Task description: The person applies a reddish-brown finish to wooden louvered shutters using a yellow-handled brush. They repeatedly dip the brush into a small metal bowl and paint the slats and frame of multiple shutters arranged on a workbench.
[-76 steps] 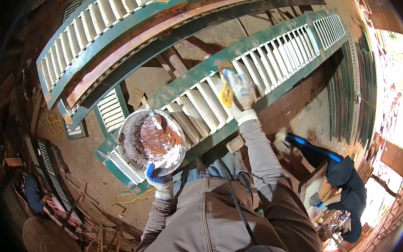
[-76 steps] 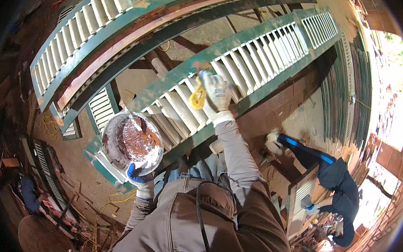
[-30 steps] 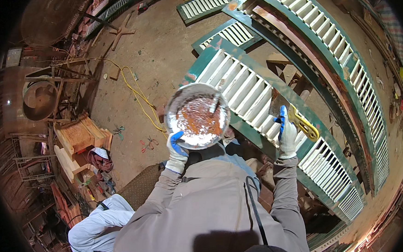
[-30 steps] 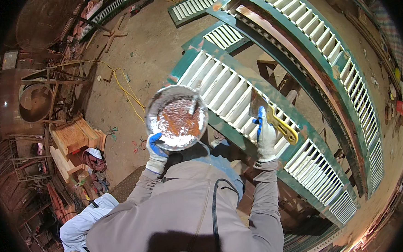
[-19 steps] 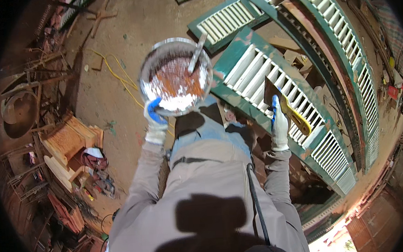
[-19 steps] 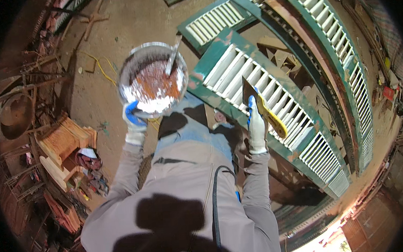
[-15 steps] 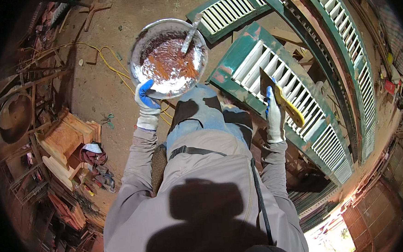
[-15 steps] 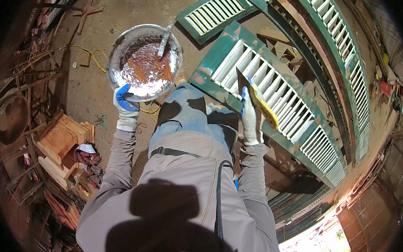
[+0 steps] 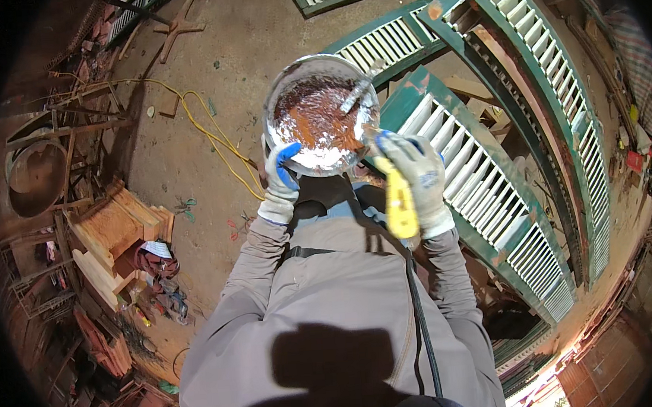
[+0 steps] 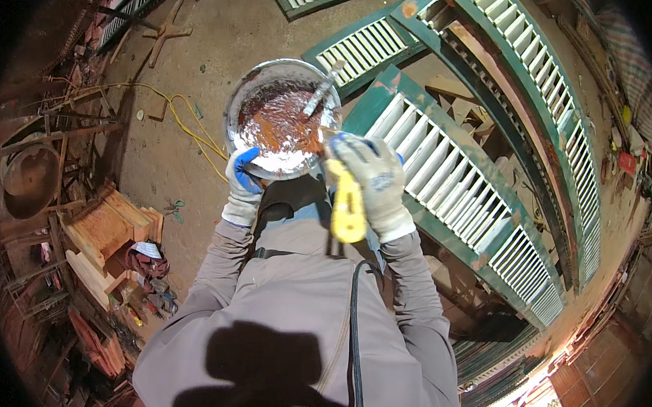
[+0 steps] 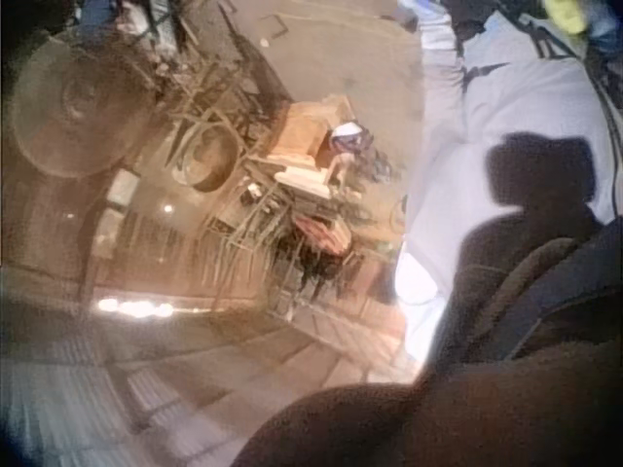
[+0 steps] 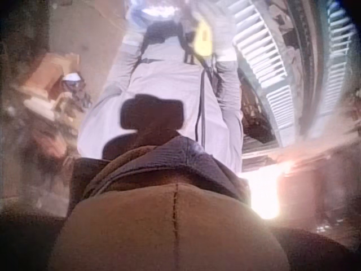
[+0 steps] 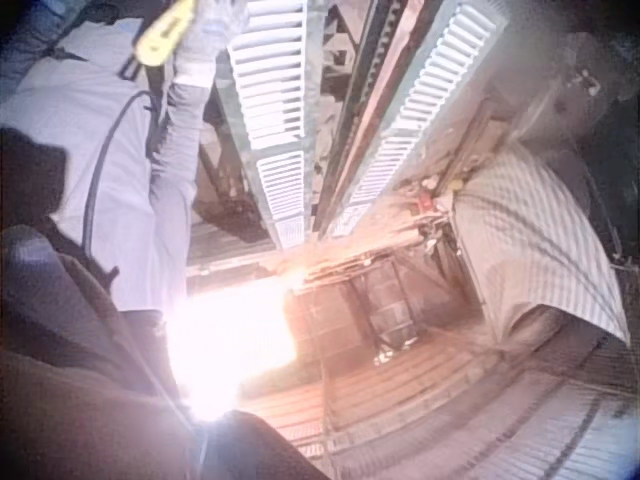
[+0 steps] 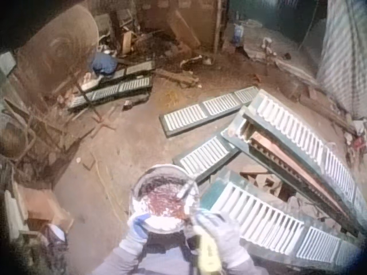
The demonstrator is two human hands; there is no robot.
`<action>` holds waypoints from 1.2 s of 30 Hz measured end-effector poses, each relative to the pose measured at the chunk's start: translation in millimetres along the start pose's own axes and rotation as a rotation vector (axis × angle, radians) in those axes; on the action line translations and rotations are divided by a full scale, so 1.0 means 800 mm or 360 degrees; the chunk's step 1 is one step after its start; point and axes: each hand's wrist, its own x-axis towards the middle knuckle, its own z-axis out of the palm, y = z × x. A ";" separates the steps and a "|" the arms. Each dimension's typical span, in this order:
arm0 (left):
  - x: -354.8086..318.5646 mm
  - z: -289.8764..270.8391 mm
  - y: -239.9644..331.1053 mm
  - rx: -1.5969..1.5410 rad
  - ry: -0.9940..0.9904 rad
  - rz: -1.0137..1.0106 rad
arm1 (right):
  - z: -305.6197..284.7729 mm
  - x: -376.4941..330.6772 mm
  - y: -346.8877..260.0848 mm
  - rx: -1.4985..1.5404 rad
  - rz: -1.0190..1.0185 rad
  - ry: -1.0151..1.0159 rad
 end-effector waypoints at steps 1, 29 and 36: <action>0.000 0.003 -0.006 -0.0014 0.0038 0.0011 | -0.010 0.021 -0.015 -0.0152 -0.0148 -0.0044; 0.427 0.030 0.026 -0.0027 -0.0840 -0.1051 | 0.185 -0.003 -0.120 0.0961 0.2419 0.1468; 0.451 0.004 0.050 0.0185 -0.0841 -0.1155 | 0.261 -0.003 -0.114 -0.0627 0.1997 0.0802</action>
